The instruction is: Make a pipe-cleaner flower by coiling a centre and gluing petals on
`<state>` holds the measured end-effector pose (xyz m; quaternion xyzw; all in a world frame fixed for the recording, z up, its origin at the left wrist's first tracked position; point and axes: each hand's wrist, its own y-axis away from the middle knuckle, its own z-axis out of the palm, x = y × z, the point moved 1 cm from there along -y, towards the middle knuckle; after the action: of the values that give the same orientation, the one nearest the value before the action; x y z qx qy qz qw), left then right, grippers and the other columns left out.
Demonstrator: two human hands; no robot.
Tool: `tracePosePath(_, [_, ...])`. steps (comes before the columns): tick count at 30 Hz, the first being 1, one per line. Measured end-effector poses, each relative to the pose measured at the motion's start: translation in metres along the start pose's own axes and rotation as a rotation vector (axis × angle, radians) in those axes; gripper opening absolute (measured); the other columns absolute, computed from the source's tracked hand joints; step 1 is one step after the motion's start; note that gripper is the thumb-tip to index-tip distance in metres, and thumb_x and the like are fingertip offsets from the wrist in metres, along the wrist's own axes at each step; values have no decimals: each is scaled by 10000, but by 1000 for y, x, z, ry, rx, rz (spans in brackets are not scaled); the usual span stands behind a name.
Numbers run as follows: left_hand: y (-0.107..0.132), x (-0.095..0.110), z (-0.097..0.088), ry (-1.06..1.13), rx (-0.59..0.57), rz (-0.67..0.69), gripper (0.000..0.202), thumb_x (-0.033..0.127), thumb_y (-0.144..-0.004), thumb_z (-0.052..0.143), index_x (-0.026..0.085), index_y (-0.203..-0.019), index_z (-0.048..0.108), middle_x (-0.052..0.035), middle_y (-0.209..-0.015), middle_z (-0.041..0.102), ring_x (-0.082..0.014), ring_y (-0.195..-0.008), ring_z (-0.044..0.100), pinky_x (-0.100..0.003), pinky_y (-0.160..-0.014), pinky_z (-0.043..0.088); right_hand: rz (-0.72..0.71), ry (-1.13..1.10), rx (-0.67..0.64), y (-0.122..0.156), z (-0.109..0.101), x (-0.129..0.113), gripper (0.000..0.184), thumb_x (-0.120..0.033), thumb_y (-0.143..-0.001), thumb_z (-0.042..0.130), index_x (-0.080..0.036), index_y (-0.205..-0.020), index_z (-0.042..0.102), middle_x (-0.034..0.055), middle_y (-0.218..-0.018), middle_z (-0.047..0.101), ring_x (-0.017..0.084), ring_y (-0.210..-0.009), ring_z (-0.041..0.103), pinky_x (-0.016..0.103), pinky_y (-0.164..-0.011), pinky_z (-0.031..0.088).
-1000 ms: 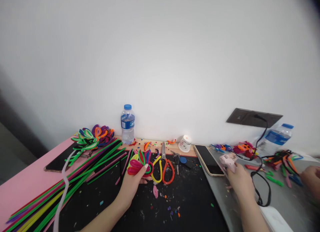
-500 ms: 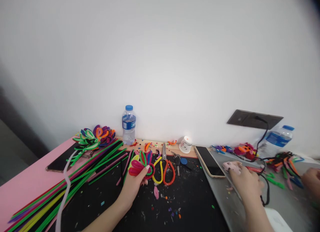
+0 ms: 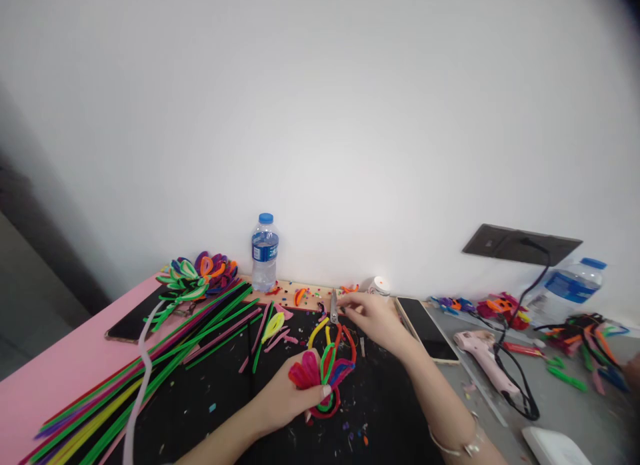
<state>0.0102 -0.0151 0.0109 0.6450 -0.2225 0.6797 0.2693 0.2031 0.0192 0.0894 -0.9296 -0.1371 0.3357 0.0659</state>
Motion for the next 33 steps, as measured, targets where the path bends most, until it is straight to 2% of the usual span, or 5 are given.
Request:
tracePosePath(5, [0, -5, -5, 20, 36, 21, 162, 249, -693, 648, 179, -715, 503, 39, -658, 484, -145, -684, 500, -250, -678, 411, -159, -43, -320, -43, 48, -5, 423, -21, -741, 443, -202, -1068, 640, 31, -970, 691, 132, -803, 620, 226, -724, 468])
tracePosePath(11, [0, -7, -6, 63, 23, 40, 167, 219, -689, 660, 169, -816, 564, 6, -774, 573, -177, -787, 535, -281, -770, 421, -170, -2, -422, -67, 86, -2, 344, -30, -706, 531, -194, -961, 693, -6, -744, 697, 119, -640, 595, 191, -602, 435])
tracePosePath(19, [-2, -5, -7, 122, 17, 47, 218, 283, -713, 665, 154, -879, 607, -15, -823, 636, -183, -810, 572, -282, -781, 440, 31, 51, -35, -64, 89, 11, 112, -143, -703, 571, -142, -621, 648, 12, -595, 634, 116, -550, 539, 200, -531, 371])
tracePosePath(25, [-9, -13, -9, 123, 293, -68, 288, 407, -707, 647, 162, -613, 529, 46, -419, 520, -96, -384, 466, -202, -433, 376, 107, 48, 246, -50, 70, 24, 140, -92, -634, 535, -173, -523, 509, -23, -498, 520, 115, -511, 478, 219, -532, 344])
tracePosePath(33, [-18, -19, -18, 217, 565, -116, 333, 454, -661, 673, 148, -648, 541, 7, -434, 580, -124, -405, 550, -194, -406, 410, 149, -93, 478, 0, 60, 29, 67, -136, -746, 425, -196, -770, 446, -55, -584, 440, 115, -494, 443, 216, -490, 370])
